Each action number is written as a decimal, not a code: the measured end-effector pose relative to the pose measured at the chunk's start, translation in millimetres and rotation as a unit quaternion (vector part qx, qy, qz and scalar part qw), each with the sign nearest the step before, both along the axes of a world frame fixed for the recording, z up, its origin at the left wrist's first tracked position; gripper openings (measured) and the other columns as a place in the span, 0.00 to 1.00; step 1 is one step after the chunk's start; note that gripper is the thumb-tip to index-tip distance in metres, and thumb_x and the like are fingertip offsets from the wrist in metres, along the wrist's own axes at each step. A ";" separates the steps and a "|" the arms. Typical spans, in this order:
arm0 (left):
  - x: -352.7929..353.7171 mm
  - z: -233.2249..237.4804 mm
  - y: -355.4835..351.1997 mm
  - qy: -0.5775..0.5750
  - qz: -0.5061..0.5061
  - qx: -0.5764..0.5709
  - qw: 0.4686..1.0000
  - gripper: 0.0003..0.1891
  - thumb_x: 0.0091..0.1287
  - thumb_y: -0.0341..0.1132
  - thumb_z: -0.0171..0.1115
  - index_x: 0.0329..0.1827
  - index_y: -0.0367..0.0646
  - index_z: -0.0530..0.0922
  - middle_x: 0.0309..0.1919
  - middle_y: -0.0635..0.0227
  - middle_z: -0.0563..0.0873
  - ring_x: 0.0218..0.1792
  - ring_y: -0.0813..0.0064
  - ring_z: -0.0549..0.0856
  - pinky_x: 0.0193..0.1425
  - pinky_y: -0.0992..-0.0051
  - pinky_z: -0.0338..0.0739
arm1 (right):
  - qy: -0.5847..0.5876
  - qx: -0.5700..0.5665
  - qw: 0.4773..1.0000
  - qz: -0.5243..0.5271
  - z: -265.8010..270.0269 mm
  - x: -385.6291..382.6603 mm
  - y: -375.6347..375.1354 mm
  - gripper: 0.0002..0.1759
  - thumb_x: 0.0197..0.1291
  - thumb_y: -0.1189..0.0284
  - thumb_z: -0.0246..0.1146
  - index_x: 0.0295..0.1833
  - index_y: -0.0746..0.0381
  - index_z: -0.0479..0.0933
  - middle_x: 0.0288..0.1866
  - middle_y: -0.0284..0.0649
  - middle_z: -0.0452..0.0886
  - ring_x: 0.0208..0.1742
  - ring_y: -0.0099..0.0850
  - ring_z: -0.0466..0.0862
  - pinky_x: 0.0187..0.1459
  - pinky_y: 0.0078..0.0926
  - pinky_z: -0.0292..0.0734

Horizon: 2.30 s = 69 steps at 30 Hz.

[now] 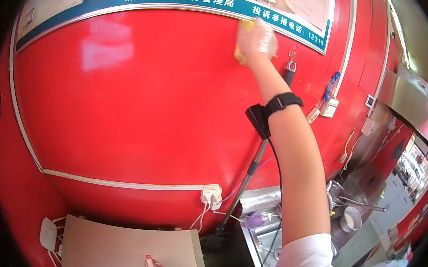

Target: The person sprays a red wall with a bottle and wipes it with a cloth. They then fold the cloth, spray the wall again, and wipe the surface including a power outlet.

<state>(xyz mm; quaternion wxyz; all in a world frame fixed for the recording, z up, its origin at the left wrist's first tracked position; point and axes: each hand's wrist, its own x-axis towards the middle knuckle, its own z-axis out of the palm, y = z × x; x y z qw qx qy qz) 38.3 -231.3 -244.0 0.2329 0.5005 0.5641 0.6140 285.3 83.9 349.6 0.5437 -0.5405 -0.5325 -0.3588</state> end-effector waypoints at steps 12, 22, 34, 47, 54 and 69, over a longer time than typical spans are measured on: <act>2.0 -6.5 -2.1 -0.252 -0.052 -0.049 0.965 0.10 0.65 0.25 0.55 0.48 0.36 0.72 0.31 0.72 0.75 0.27 0.82 0.73 0.30 0.81 0.72 | -0.074 -0.013 0.997 0.001 -0.3 -45.3 2.9 0.16 0.56 0.59 0.56 0.41 0.60 0.76 0.39 0.46 0.82 0.42 0.43 0.83 0.43 0.41 0.78; -5.1 -9.8 0.6 -0.501 -0.080 -0.084 0.857 0.09 0.69 0.31 0.51 0.48 0.38 0.74 0.29 0.75 0.74 0.25 0.85 0.72 0.28 0.85 0.70 | -0.033 0.033 0.999 -0.020 -20.7 -70.9 6.6 0.10 0.57 0.65 0.56 0.38 0.60 0.73 0.34 0.44 0.80 0.39 0.41 0.83 0.38 0.41 0.79; -7.3 -40.2 2.0 -0.421 -0.094 -0.072 0.900 0.09 0.66 0.25 0.55 0.47 0.35 0.72 0.28 0.75 0.71 0.24 0.83 0.69 0.28 0.82 0.70 | -0.014 -0.036 0.998 -0.051 -51.1 17.9 -8.1 0.10 0.56 0.64 0.56 0.38 0.60 0.71 0.34 0.45 0.80 0.37 0.44 0.82 0.34 0.43 0.77; -3.7 7.8 -0.2 0.025 -0.008 0.025 0.999 0.09 0.54 0.23 0.58 0.37 0.39 0.71 0.22 0.71 0.73 0.20 0.82 0.71 0.28 0.80 0.69 | -0.515 -0.146 0.827 0.172 -283.2 32.1 -5.4 0.08 0.41 0.72 0.61 0.31 0.53 0.72 0.28 0.31 0.75 0.29 0.31 0.79 0.31 0.27 0.77; -0.2 14.5 0.2 -0.061 -0.028 0.006 0.998 0.09 0.54 0.25 0.60 0.36 0.40 0.71 0.18 0.74 0.73 0.22 0.83 0.73 0.30 0.80 0.70 | -0.106 -0.046 0.993 0.020 -111.1 42.4 -3.7 0.16 0.56 0.59 0.60 0.40 0.60 0.69 0.33 0.48 0.80 0.34 0.49 0.81 0.35 0.47 0.76; -1.0 6.5 -3.6 -0.071 -0.041 0.002 0.997 0.11 0.55 0.24 0.59 0.40 0.39 0.70 0.26 0.74 0.72 0.27 0.83 0.73 0.34 0.82 0.71 | -0.296 -0.382 0.867 0.121 -394.0 43.8 -22.9 0.10 0.51 0.73 0.56 0.41 0.57 0.72 0.30 0.39 0.78 0.32 0.39 0.82 0.29 0.37 0.78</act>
